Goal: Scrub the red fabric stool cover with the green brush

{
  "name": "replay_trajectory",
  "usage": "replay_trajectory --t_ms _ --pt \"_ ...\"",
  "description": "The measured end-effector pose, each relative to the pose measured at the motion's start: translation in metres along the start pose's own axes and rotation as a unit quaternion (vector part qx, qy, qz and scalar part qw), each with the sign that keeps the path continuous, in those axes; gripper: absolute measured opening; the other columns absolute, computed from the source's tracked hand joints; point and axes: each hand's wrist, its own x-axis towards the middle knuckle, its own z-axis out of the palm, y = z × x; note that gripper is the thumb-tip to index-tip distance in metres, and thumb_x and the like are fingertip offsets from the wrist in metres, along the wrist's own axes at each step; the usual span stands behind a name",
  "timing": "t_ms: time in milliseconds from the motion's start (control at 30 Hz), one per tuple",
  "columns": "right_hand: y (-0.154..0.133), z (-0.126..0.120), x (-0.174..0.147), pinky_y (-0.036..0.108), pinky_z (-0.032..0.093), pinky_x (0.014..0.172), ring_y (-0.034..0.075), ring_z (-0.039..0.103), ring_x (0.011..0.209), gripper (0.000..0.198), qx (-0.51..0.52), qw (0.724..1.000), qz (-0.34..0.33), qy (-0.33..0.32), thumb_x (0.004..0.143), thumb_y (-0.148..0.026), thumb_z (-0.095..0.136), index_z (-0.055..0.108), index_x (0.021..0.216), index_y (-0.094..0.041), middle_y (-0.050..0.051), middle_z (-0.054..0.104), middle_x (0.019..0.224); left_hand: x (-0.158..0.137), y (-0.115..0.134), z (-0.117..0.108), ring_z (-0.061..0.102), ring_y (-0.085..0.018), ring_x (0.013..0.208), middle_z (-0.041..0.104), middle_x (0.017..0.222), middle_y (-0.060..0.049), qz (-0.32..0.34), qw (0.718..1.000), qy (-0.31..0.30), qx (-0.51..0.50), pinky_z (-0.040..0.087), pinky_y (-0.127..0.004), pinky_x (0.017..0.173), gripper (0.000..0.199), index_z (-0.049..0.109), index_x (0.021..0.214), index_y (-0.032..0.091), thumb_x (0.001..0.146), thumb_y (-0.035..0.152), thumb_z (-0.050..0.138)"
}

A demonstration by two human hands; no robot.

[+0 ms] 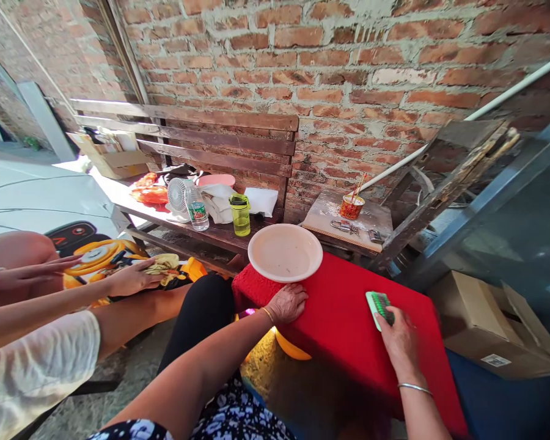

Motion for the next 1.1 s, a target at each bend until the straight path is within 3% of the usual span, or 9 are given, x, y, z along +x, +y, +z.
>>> replay_trajectory --t_ms 133,233,300,500,600,767,833,933,1100 --pt "-0.068 0.021 -0.015 0.038 0.048 0.082 0.025 0.062 0.088 0.042 0.076 0.962 -0.262 -0.016 0.103 -0.052 0.04 0.069 0.118 -0.025 0.009 0.067 0.097 0.0 0.0 0.001 0.063 -0.023 0.114 0.069 0.12 -0.009 0.002 1.0 0.007 0.0 0.046 -0.038 0.11 0.021 0.07 0.11 0.018 0.096 0.017 0.055" --pt "-0.08 0.029 -0.01 0.038 0.047 0.08 0.025 0.06 0.086 0.038 0.028 0.947 -0.32 -0.012 0.104 -0.044 0.04 0.07 0.122 -0.028 0.009 0.065 0.097 0.0 0.0 0.002 0.063 -0.024 0.113 0.069 0.118 -0.01 0.003 1.0 0.01 0.003 0.047 -0.04 0.108 0.02 0.071 0.109 0.018 0.095 0.017 0.056" --pt "-0.059 0.03 0.004 0.037 0.046 0.077 0.024 0.059 0.081 0.041 -0.008 0.963 -0.269 -0.004 0.104 -0.044 0.038 0.071 0.12 -0.026 0.01 0.065 0.095 0.0 0.0 0.001 0.063 -0.025 0.113 0.07 0.117 -0.01 0.007 1.0 0.01 0.003 0.047 -0.041 0.108 0.02 0.071 0.109 0.018 0.095 0.018 0.056" --pt "0.049 0.021 0.051 0.041 0.045 0.069 0.029 0.058 0.075 0.057 -0.102 0.993 0.058 0.031 0.1 -0.055 0.034 0.07 0.119 -0.015 0.015 0.064 0.087 -0.003 -0.001 0.002 0.063 -0.025 0.114 0.069 0.12 -0.01 0.008 1.0 0.019 -0.004 0.048 -0.04 0.109 0.02 0.071 0.109 0.018 0.094 0.018 0.057" --pt "0.044 0.029 0.052 0.041 0.045 0.068 0.03 0.058 0.075 0.065 -0.045 0.997 0.039 0.043 0.099 -0.064 0.03 0.069 0.117 -0.016 0.016 0.065 0.09 -0.005 -0.003 0.005 0.063 -0.024 0.116 0.069 0.121 -0.009 0.006 1.0 0.028 -0.012 0.048 -0.04 0.11 0.021 0.071 0.11 0.019 0.093 0.017 0.058" --pt "-0.039 0.059 0.04 0.04 0.047 0.084 0.026 0.062 0.089 0.051 0.08 0.975 -0.209 0.01 0.102 -0.058 0.036 0.069 0.116 -0.022 0.011 0.067 0.1 -0.01 -0.004 0.009 0.064 -0.024 0.118 0.07 0.121 -0.009 0.008 0.999 0.049 -0.023 0.048 -0.039 0.111 0.024 0.07 0.112 0.019 0.093 0.014 0.057" --pt "-0.057 0.065 0.045 0.038 0.047 0.085 0.024 0.061 0.087 0.042 0.049 0.972 -0.23 -0.007 0.102 -0.051 0.041 0.068 0.119 -0.024 0.01 0.067 0.101 -0.011 -0.003 0.008 0.064 -0.023 0.117 0.071 0.12 -0.01 0.012 0.998 0.057 -0.025 0.049 -0.039 0.11 0.024 0.071 0.11 0.019 0.092 0.014 0.056" --pt "-0.046 0.058 0.064 0.038 0.047 0.082 0.024 0.061 0.084 0.035 -0.03 0.989 -0.147 -0.015 0.1 -0.042 0.046 0.069 0.118 -0.022 0.011 0.067 0.098 -0.011 -0.003 0.007 0.065 -0.023 0.117 0.071 0.121 -0.01 0.017 0.998 0.062 -0.028 0.05 -0.038 0.11 0.024 0.071 0.11 0.018 0.092 0.014 0.057" --pt "0.046 0.01 0.084 0.042 0.047 0.072 0.032 0.063 0.083 0.045 -0.132 0.988 0.073 -0.031 0.095 -0.042 0.046 0.068 0.122 -0.014 0.019 0.067 0.094 -0.009 -0.003 0.008 0.064 -0.023 0.118 0.07 0.122 -0.01 0.013 0.998 0.058 -0.033 0.05 -0.039 0.11 0.025 0.071 0.112 0.019 0.092 0.015 0.056"
